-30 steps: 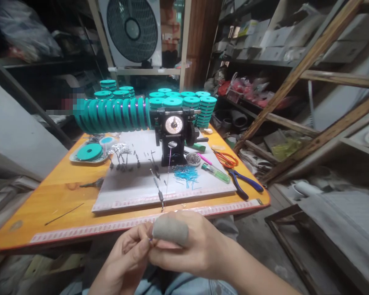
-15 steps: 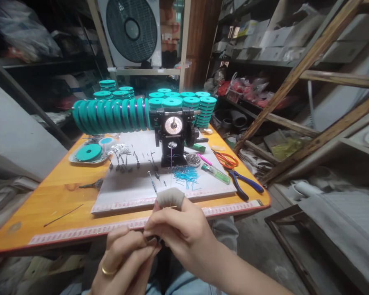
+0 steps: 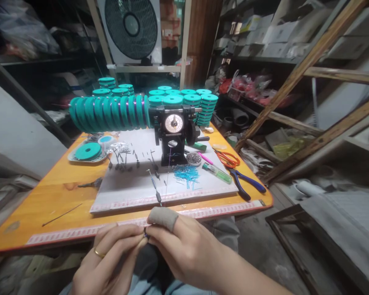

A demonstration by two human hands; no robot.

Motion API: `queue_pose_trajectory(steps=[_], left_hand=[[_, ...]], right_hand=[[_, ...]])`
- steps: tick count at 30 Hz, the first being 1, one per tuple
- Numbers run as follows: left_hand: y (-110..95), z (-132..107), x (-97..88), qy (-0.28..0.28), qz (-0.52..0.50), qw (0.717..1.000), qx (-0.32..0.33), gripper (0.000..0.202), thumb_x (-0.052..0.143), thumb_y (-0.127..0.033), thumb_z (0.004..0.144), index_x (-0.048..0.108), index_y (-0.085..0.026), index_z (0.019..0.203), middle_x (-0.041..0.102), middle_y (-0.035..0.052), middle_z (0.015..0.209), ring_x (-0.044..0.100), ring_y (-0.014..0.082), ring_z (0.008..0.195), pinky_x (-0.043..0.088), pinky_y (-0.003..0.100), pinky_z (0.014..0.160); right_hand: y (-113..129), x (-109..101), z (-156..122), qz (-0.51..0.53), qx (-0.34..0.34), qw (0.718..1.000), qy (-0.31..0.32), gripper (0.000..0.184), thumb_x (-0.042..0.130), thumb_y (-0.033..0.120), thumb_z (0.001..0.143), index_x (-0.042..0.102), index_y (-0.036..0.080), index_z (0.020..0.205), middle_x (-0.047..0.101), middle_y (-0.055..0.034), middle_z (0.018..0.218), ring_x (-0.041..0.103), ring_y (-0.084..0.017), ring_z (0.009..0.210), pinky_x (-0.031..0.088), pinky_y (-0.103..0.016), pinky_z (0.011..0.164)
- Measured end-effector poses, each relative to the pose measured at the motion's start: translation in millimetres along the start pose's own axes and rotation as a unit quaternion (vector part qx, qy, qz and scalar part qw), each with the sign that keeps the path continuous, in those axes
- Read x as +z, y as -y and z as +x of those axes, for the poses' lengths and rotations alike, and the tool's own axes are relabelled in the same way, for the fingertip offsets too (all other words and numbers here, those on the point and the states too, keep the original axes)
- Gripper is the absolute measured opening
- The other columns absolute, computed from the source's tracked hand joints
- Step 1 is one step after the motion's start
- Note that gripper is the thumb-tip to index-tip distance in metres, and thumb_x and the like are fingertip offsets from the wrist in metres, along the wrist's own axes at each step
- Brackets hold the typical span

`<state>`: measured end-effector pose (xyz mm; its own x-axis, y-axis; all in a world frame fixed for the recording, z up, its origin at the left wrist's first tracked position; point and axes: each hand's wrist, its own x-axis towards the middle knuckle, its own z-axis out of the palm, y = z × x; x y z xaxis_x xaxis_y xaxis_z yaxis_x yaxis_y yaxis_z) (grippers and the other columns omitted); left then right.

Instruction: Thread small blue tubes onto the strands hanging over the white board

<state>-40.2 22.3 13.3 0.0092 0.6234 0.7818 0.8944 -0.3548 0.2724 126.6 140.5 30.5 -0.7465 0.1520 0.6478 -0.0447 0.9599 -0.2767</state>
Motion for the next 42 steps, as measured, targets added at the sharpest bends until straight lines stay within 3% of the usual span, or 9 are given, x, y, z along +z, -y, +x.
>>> queue_pose_trajectory(steps=[9,13,15,18,20,23,29,32,42], left_hand=[[4,10,-1.3,0.137,-0.210,0.945,-0.211,0.014,0.059,-0.008,0.087,0.062,-0.020,0.083,0.067,0.0023,0.089,0.067,0.0133,0.086,0.052,0.022,0.078],[6,20,-1.2,0.187,-0.388,0.821,-0.375,0.014,0.066,-0.018,0.085,0.064,-0.018,0.071,0.065,0.0025,0.083,0.065,0.0136,0.073,0.053,0.024,0.068],[4,23,0.1,0.146,-0.476,0.738,-0.456,0.009,0.071,-0.025,0.084,0.069,-0.018,0.078,0.066,0.0037,0.094,0.065,0.0115,0.071,0.054,0.023,0.069],[-3,20,6.9,-0.067,-0.507,0.694,-0.507,0.015,0.075,-0.034,0.082,0.071,-0.022,0.090,0.062,0.0036,0.118,0.065,0.0134,0.092,0.054,0.022,0.078],[-10,15,14.6,-0.142,-0.516,0.658,-0.529,0.020,0.079,-0.037,0.078,0.071,-0.019,0.080,0.065,0.0028,0.097,0.065,0.0114,0.081,0.052,0.016,0.064],[-18,13,25.8,-0.064,-0.565,0.571,-0.592,0.034,0.087,-0.044,0.066,0.072,-0.013,0.072,0.059,-0.0001,0.059,0.052,0.0050,0.048,0.035,0.012,0.041],[-23,36,26.4,-0.081,-0.605,0.464,-0.642,0.036,0.094,-0.036,0.054,0.075,-0.012,0.072,0.061,0.0003,0.059,0.050,0.0020,0.047,0.032,0.010,0.042],[-20,40,26.0,-0.088,-0.614,0.476,-0.623,0.030,0.093,-0.033,0.056,0.072,-0.014,0.066,0.057,-0.0018,0.057,0.048,0.0013,0.047,0.033,0.009,0.042],[-6,20,34.9,-0.052,-0.568,0.641,-0.514,0.015,0.083,-0.033,0.072,0.077,-0.020,0.072,0.062,-0.0010,0.069,0.054,0.0031,0.045,0.041,0.011,0.040]], right_hand=[[-8,-7,7,0.032,-0.015,0.999,0.038,0.018,0.050,0.012,0.096,0.067,0.012,0.101,0.071,-0.0104,0.090,0.069,-0.019,0.077,0.059,-0.029,0.067],[-8,-4,7,0.030,-0.038,0.999,0.010,0.014,0.053,0.012,0.095,0.066,0.011,0.100,0.072,-0.0109,0.087,0.070,-0.021,0.080,0.060,-0.029,0.069],[-6,-1,7,0.017,-0.029,0.999,-0.034,0.013,0.053,0.013,0.095,0.065,0.012,0.101,0.073,-0.0112,0.088,0.070,-0.019,0.082,0.061,-0.027,0.074],[-2,3,6,-0.011,0.020,0.992,-0.121,0.009,0.058,0.012,0.092,0.066,0.013,0.096,0.074,-0.0093,0.087,0.072,-0.016,0.082,0.060,-0.020,0.081],[2,6,6,-0.029,0.059,0.983,-0.169,0.010,0.063,0.008,0.086,0.067,0.015,0.093,0.074,-0.0072,0.084,0.072,-0.014,0.080,0.059,-0.017,0.083],[5,9,5,-0.031,0.088,0.976,-0.198,0.009,0.066,0.009,0.083,0.068,0.017,0.089,0.074,-0.0059,0.083,0.073,-0.013,0.076,0.059,-0.015,0.081],[4,10,6,0.009,0.060,0.984,-0.168,0.011,0.062,0.006,0.084,0.068,0.016,0.088,0.075,-0.0053,0.082,0.073,-0.013,0.076,0.060,-0.014,0.080],[4,10,7,0.039,0.082,0.982,-0.168,0.015,0.063,0.003,0.079,0.068,0.015,0.086,0.073,-0.0047,0.082,0.072,-0.011,0.079,0.058,-0.012,0.080],[4,13,10,0.143,0.182,0.960,-0.154,0.017,0.066,0.003,0.076,0.067,0.018,0.084,0.070,0.0002,0.081,0.067,-0.007,0.077,0.054,-0.010,0.077]])
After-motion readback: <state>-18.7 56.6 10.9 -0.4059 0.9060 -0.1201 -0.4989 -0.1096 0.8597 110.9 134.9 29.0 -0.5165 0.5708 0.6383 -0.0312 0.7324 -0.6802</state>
